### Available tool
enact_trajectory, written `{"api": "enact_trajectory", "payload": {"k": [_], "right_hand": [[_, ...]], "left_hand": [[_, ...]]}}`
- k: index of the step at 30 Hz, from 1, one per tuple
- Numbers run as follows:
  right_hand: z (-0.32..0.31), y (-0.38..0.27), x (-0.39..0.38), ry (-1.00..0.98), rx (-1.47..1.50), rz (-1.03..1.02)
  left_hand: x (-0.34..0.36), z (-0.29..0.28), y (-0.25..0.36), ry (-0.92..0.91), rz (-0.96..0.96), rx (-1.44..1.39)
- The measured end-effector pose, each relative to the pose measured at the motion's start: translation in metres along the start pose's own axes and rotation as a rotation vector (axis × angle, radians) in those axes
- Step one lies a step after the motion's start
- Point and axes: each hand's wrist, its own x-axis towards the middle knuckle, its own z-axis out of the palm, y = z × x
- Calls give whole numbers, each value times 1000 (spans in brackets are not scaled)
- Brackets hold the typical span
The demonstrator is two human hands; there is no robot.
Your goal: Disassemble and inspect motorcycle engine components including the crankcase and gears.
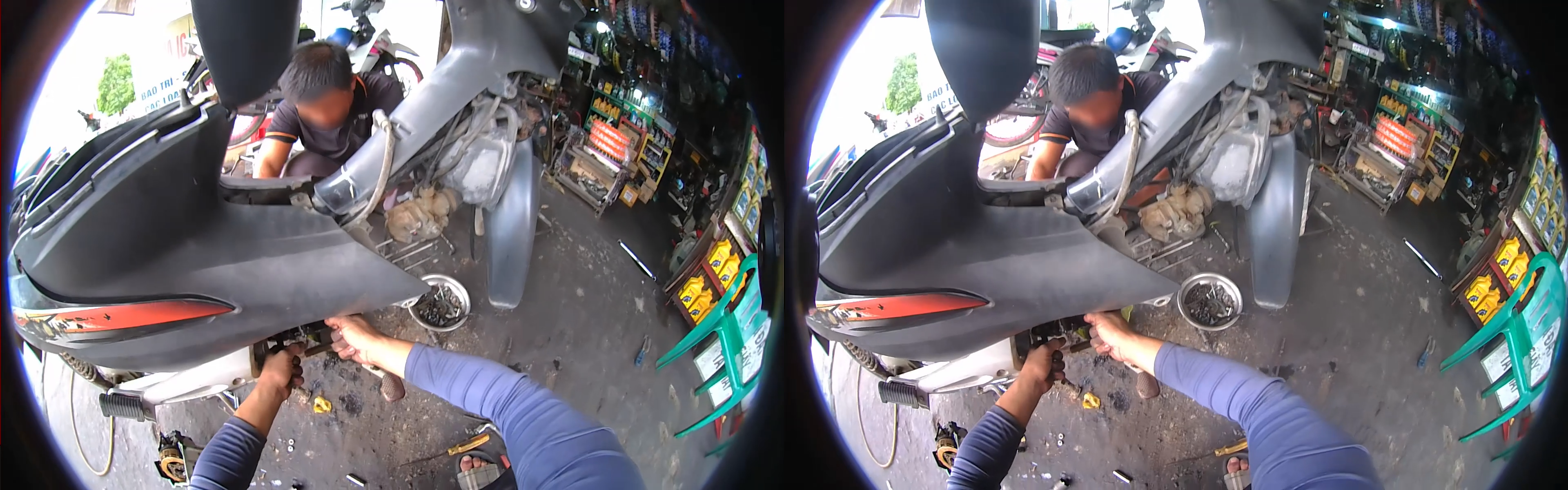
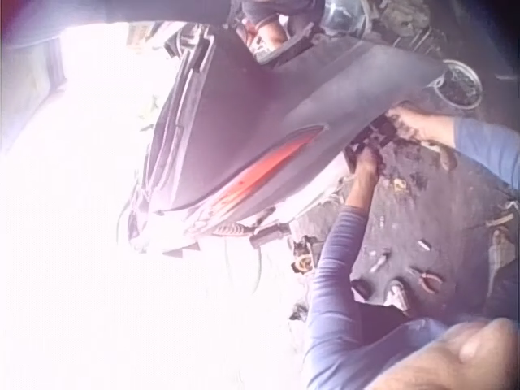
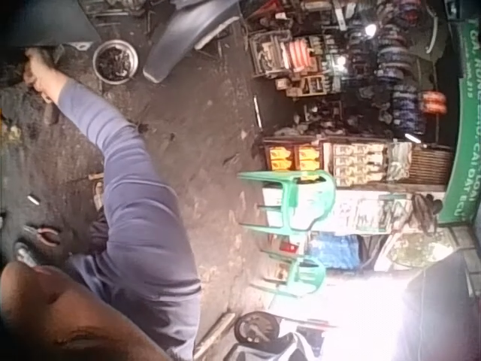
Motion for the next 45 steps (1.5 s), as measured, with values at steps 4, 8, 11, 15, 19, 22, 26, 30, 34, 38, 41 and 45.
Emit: {"api": "enact_trajectory", "payload": {"k": [4,8,11,15,19,22,26,30,34,38,41,45], "right_hand": [[6,7,-7,58,-121,-100],[8,5,-12,188,-223,-160],[8,6,4,132,-256,-186],[2,-6,-1,168,-303,-199],[3,-16,-14,61,-400,-132],[-10,-20,-46,82,-568,-194],[-63,-9,-115,133,-870,-217],[-181,11,-191,309,-1468,-287],[-325,73,-252,788,-1306,-173],[-389,136,-264,1023,-1543,-101],[-391,145,-246,1042,-1503,-114],[-380,147,-232,1134,-1486,-84]], "left_hand": [[7,-6,-14,9,44,80],[7,5,-18,71,79,126],[29,-33,-28,-76,607,1098],[18,2,-12,91,115,224],[13,-6,-9,-47,135,87],[9,-18,-11,-179,141,91],[-15,-12,-34,-159,155,-15],[-34,-23,-96,13,112,-214],[-75,0,-185,-442,134,467],[-77,105,-229,-866,628,983],[-55,200,-268,-795,717,1195],[-36,294,-300,-543,578,1360]]}}
